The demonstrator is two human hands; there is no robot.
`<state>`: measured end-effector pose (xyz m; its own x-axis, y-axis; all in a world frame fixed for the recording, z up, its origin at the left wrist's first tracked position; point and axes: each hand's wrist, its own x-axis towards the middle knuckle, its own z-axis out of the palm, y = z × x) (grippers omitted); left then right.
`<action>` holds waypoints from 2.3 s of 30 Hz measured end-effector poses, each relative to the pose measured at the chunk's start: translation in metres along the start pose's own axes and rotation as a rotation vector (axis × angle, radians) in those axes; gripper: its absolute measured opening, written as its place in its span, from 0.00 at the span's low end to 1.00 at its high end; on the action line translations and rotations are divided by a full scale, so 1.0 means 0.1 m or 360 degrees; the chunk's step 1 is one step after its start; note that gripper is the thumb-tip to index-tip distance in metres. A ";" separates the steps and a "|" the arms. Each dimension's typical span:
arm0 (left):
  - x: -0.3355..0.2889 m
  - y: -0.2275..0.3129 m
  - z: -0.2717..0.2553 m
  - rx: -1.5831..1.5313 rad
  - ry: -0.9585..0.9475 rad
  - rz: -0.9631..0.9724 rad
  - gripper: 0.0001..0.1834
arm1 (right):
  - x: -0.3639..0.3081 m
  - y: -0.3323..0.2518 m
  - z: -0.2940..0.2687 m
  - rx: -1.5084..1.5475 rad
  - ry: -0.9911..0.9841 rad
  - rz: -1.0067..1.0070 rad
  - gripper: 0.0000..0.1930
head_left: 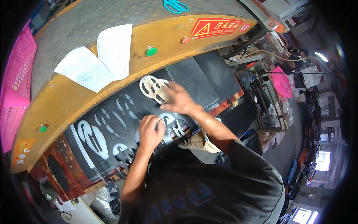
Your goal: The person removes cut-out shapes from a black rubber sheet on a press table, discards the excess material, and repeats the process with a new sheet. They handle the rubber sheet and cut-out parts by hand, placing the finished pieces aside and the scrap into a bag.
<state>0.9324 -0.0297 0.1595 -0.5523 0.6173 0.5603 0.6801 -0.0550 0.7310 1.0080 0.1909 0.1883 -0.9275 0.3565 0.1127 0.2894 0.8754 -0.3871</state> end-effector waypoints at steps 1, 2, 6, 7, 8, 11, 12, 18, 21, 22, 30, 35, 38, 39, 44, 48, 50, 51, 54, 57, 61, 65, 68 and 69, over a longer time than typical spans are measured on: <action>0.02 -0.02 0.15 0.0042 -0.0041 0.0063 0.04 | -0.05 -0.11 0.10 -0.0145 -0.0032 -0.0064 0.47; 0.00 -0.07 0.27 0.0087 -0.0114 0.0065 0.04 | -0.10 -0.20 0.20 -0.0302 -0.0062 -0.0019 0.48; -0.50 -0.03 0.49 0.0281 -0.0159 0.0141 0.08 | -0.49 -0.15 0.07 -0.0012 -0.0158 -0.0044 0.41; -0.63 0.00 0.52 0.0301 -0.0189 0.0124 0.08 | -0.54 -0.11 -0.05 0.0132 -0.0273 -0.0011 0.39; -0.74 0.05 0.54 0.0306 -0.0224 0.0096 0.08 | -0.51 -0.03 -0.22 0.0608 -0.0392 0.0071 0.38; -0.92 0.10 0.57 0.0298 -0.0246 0.0131 0.08 | -0.30 0.11 -0.84 0.1019 -0.0510 0.0220 0.32; -0.94 0.12 0.58 0.0308 -0.0212 0.0142 0.08 | -0.30 0.09 -1.03 0.0829 -0.0259 -0.0130 0.30; -0.91 0.10 0.59 0.0332 -0.0211 0.0188 0.08 | -1.17 0.10 -2.22 0.0631 0.0592 0.0276 0.31; -0.89 0.11 0.61 0.0369 -0.0193 0.0186 0.08 | -2.04 0.36 -2.57 0.0878 0.0818 0.0598 0.30; -0.88 0.13 0.62 0.0373 -0.0190 0.0176 0.08 | -2.31 0.48 -2.58 0.1054 0.0871 0.0664 0.30; -0.84 0.14 0.63 0.0576 -0.0214 0.0207 0.07 | -3.67 1.60 -0.80 0.4142 0.1170 0.1038 0.39; -0.83 0.13 0.65 0.0682 -0.0244 0.0224 0.07 | -4.09 2.11 -0.32 0.4259 0.1045 0.0832 0.41; -0.81 0.15 0.67 0.0755 -0.0251 0.0240 0.07 | -4.17 2.29 -0.41 0.4278 0.1107 0.0950 0.46; -0.81 0.16 0.67 0.0767 -0.0256 0.0226 0.07 | -4.17 2.31 -0.43 0.4282 0.1075 0.0922 0.46; -0.79 0.18 0.68 0.0783 -0.0243 0.0194 0.07 | -4.08 2.29 -0.43 0.4211 0.0585 0.0542 0.48; -0.77 0.17 0.69 0.0839 -0.0243 0.0182 0.07 | -3.95 2.32 -0.57 0.3973 0.0514 0.0617 0.44; -0.78 0.17 0.69 0.0861 -0.0254 0.0169 0.07 | -3.91 2.39 -0.72 0.3950 0.0481 0.0484 0.47; -0.78 0.17 0.69 0.0863 -0.0278 0.0125 0.06 | -3.89 2.43 -0.80 0.4080 0.0566 0.0599 0.47; -0.77 0.17 0.70 0.0860 -0.0250 0.0145 0.06 | -3.90 2.51 -0.92 0.4239 0.0639 0.0798 0.45; -0.76 0.18 0.70 0.0879 -0.0250 0.0173 0.07 | -4.07 2.41 -0.81 0.4046 0.0593 0.1008 0.43; -0.75 0.18 0.68 0.0895 -0.0290 0.0112 0.07 | -4.38 2.23 -0.65 0.4059 0.0680 0.0968 0.39; -0.75 0.18 0.67 0.0892 -0.0299 0.0087 0.07 | -4.44 2.23 -0.75 0.3726 0.0705 0.1069 0.39; -0.74 0.18 0.67 0.0903 -0.0283 0.0136 0.07 | -4.28 2.26 -0.79 0.3806 0.0493 0.0977 0.39; -0.74 0.18 0.67 0.0900 -0.0282 0.0142 0.07 | -4.22 2.24 -0.76 0.3869 0.0479 0.1024 0.39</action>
<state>1.0182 -0.0237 0.1050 -0.4252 0.7539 0.5009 0.8982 0.2834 0.3360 1.4823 0.2614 0.1237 -0.7815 0.4919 -0.3839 -0.4310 -0.8704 -0.2380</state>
